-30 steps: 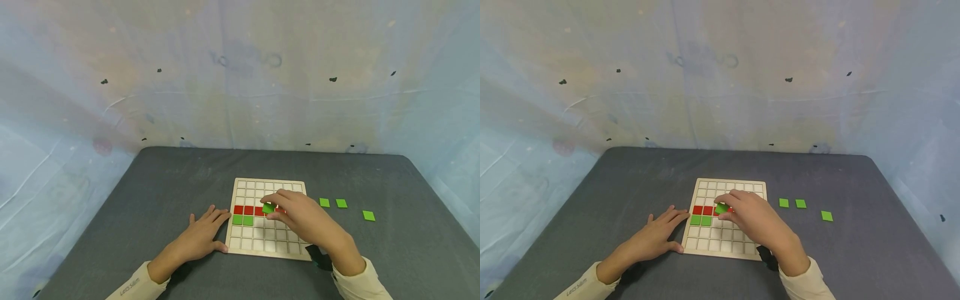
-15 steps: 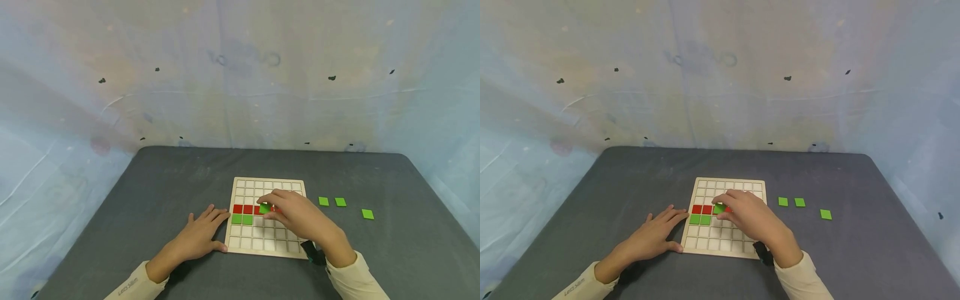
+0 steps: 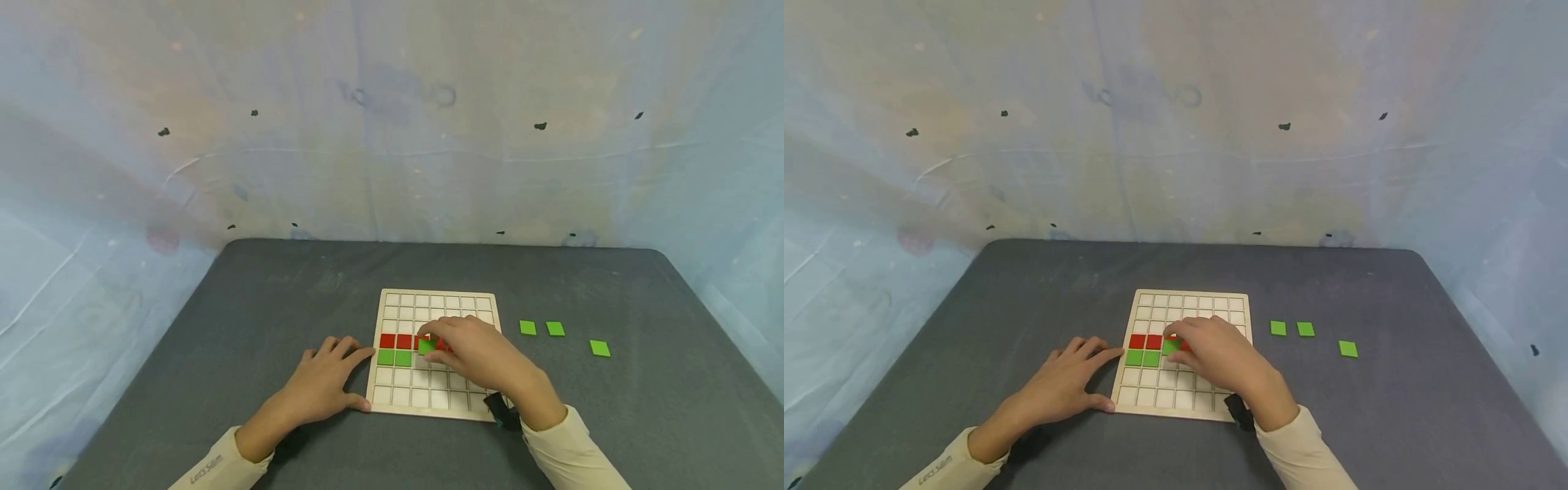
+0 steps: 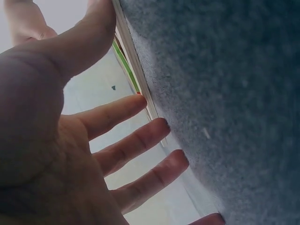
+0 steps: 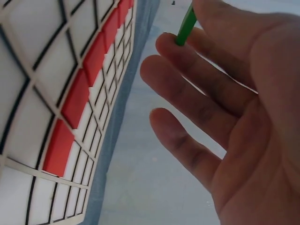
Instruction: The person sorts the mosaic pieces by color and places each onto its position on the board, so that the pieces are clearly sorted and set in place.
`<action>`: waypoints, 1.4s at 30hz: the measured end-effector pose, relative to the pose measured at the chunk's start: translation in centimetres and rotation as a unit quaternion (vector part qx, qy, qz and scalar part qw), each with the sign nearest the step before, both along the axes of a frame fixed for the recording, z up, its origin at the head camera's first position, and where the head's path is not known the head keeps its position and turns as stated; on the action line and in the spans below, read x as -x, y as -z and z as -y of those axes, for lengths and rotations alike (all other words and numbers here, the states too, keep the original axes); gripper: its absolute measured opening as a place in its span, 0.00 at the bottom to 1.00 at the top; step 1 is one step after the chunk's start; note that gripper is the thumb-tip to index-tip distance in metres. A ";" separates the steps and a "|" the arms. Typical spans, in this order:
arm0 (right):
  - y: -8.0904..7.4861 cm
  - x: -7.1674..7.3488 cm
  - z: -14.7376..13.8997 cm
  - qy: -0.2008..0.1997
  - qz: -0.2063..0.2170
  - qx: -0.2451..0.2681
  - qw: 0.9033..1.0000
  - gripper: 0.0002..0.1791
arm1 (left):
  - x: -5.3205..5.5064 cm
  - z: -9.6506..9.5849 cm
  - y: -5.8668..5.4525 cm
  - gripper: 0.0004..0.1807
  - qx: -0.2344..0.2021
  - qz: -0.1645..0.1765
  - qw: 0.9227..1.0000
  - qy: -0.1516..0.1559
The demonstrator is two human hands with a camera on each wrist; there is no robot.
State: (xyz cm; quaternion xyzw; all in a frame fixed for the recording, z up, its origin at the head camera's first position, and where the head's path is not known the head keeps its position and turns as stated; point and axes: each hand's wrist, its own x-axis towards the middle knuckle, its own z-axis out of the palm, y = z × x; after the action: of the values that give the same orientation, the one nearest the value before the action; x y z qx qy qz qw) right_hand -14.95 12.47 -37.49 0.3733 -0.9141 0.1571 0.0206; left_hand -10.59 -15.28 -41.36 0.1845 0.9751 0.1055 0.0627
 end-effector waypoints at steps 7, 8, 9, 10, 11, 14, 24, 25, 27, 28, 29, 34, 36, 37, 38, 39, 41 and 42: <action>0.5 0.4 0.2 0.020 -0.004 -0.012 1.000 0.16 | 0.1 0.1 -0.1 0.45 0.001 0.002 1.000 0.005; 0.6 0.5 0.2 0.019 -0.003 -0.013 1.000 0.16 | 0.1 0.1 -0.1 0.45 0.001 0.003 1.000 0.005; 0.7 0.6 0.3 0.018 -0.003 -0.014 1.000 0.15 | 0.2 0.2 -0.1 0.45 0.000 0.003 1.000 0.005; 0.7 0.7 0.3 0.017 -0.004 -0.015 1.000 0.15 | 0.2 0.2 -0.1 0.45 0.000 0.003 1.000 0.005; 0.8 0.8 0.3 0.016 -0.004 -0.016 1.000 0.15 | 0.2 0.2 -0.1 0.45 -0.001 0.002 1.000 0.005; 1.3 1.1 0.4 0.012 0.001 -0.020 1.000 0.16 | 0.2 0.2 0.0 0.45 -0.002 0.004 1.000 0.006; 2.6 1.3 0.7 -0.012 -0.015 -0.020 1.000 0.15 | 0.3 0.3 0.0 0.45 -0.005 0.008 1.000 0.011; 2.6 1.2 0.7 -0.013 -0.017 -0.020 1.000 0.15 | 0.2 0.3 -0.1 0.45 -0.005 0.008 1.000 0.011; 2.8 1.2 0.8 -0.013 -0.019 -0.022 0.999 0.15 | 0.2 0.3 -0.1 0.45 -0.006 0.008 1.000 0.012; 2.8 1.2 0.8 -0.013 -0.019 -0.021 1.000 0.15 | 0.2 0.3 -0.1 0.44 -0.007 0.009 1.000 0.012; 2.9 1.2 0.8 -0.012 -0.021 -0.022 0.999 0.15 | 0.2 0.3 -0.2 0.44 -0.007 0.009 1.000 0.012; 3.1 1.2 0.9 -0.015 -0.026 -0.022 0.999 0.15 | 0.1 0.4 -0.2 0.44 -0.010 0.010 1.000 0.014; 3.2 1.2 0.9 -0.017 -0.030 -0.023 0.999 0.14 | 0.1 0.4 -0.2 0.44 -0.011 0.011 1.000 0.015; 3.2 1.2 1.0 -0.018 -0.031 -0.024 0.999 0.14 | 0.1 0.4 -0.2 0.44 -0.012 0.012 1.000 0.015; 3.3 1.2 1.0 -0.017 -0.033 -0.025 0.999 0.14 | 0.1 0.4 -0.2 0.44 -0.012 0.013 1.000 0.015; 3.3 1.2 1.0 -0.016 -0.034 -0.025 0.999 0.15 | 0.1 0.4 -0.2 0.44 -0.013 0.013 1.000 0.014; 3.3 1.2 1.1 -0.014 -0.033 -0.026 0.999 0.15 | 0.1 0.4 -0.2 0.44 -0.014 0.014 1.000 0.014; 3.3 1.2 1.1 -0.012 -0.031 -0.025 0.999 0.15 | 0.1 0.4 -0.2 0.44 -0.014 0.014 1.000 0.013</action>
State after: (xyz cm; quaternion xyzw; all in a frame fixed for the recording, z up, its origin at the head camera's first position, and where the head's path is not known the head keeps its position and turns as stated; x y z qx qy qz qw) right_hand -16.18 11.39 -40.81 0.3897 -0.9120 0.1227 0.0378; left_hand -10.66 -15.70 -41.16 0.1968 0.9700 0.1211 0.0752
